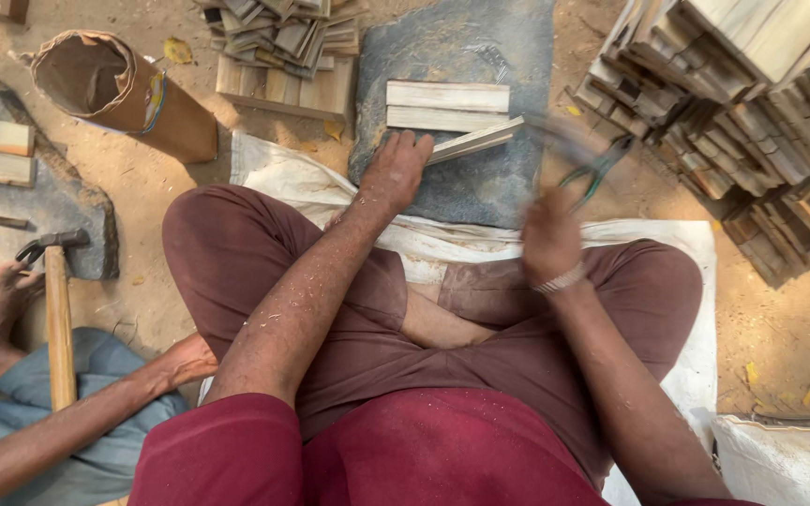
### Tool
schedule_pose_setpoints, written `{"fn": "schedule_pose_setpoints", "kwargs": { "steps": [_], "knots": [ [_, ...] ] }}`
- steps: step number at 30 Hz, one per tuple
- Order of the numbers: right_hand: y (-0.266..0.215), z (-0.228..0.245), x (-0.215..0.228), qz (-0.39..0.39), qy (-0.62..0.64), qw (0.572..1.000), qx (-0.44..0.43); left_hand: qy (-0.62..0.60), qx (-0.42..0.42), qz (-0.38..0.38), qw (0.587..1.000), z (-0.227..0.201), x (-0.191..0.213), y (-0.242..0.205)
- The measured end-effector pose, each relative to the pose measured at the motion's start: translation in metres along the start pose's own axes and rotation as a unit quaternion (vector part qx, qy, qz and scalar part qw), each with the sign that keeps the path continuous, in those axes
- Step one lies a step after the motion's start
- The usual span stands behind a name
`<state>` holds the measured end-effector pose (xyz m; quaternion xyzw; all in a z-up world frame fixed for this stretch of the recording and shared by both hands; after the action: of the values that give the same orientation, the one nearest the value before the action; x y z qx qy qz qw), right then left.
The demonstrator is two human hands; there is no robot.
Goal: The person sits on the ground and uses a hammer to drive nails into small wooden slats, assembling them into rectangular frames. They repeatedly pick up slats, align them, hammer nails, and stack the finished frames.
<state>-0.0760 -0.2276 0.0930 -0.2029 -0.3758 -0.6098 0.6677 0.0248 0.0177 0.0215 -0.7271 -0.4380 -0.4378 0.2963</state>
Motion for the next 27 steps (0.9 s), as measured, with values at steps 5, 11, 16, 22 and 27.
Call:
{"fn": "schedule_pose_setpoints", "kwargs": {
  "steps": [5,11,16,22,27],
  "knots": [
    [0.007,0.003,0.016,0.065,-0.053,0.995,-0.048,0.005,-0.016,-0.039,0.999,0.0,0.003,0.008],
    [-0.017,-0.009,0.015,-0.028,0.082,0.996,-0.011,-0.016,-0.004,-0.024,1.0,0.002,-0.007,-0.002],
    [0.002,-0.005,-0.011,0.127,-0.054,0.973,-0.185,0.012,-0.006,-0.023,1.0,0.002,-0.005,0.006],
    [0.004,0.006,-0.008,0.194,-0.139,0.951,-0.199,0.012,-0.027,-0.096,0.995,0.001,-0.01,-0.002],
    [-0.011,-0.002,0.004,0.057,0.056,0.974,-0.21,-0.111,0.08,-0.036,0.99,-0.009,0.024,-0.013]
  ]
}}
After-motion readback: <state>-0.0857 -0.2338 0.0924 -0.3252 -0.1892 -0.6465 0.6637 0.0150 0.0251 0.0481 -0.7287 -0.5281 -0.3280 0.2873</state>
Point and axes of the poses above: each hand's wrist, its own y-axis towards the middle knuckle, its own x-axis out of the back of the hand, z = x × y, the point moved 2 cm from there along y, towards the middle knuckle, and after that the axes turned 5 degrees about z, right-handed, at the moved point
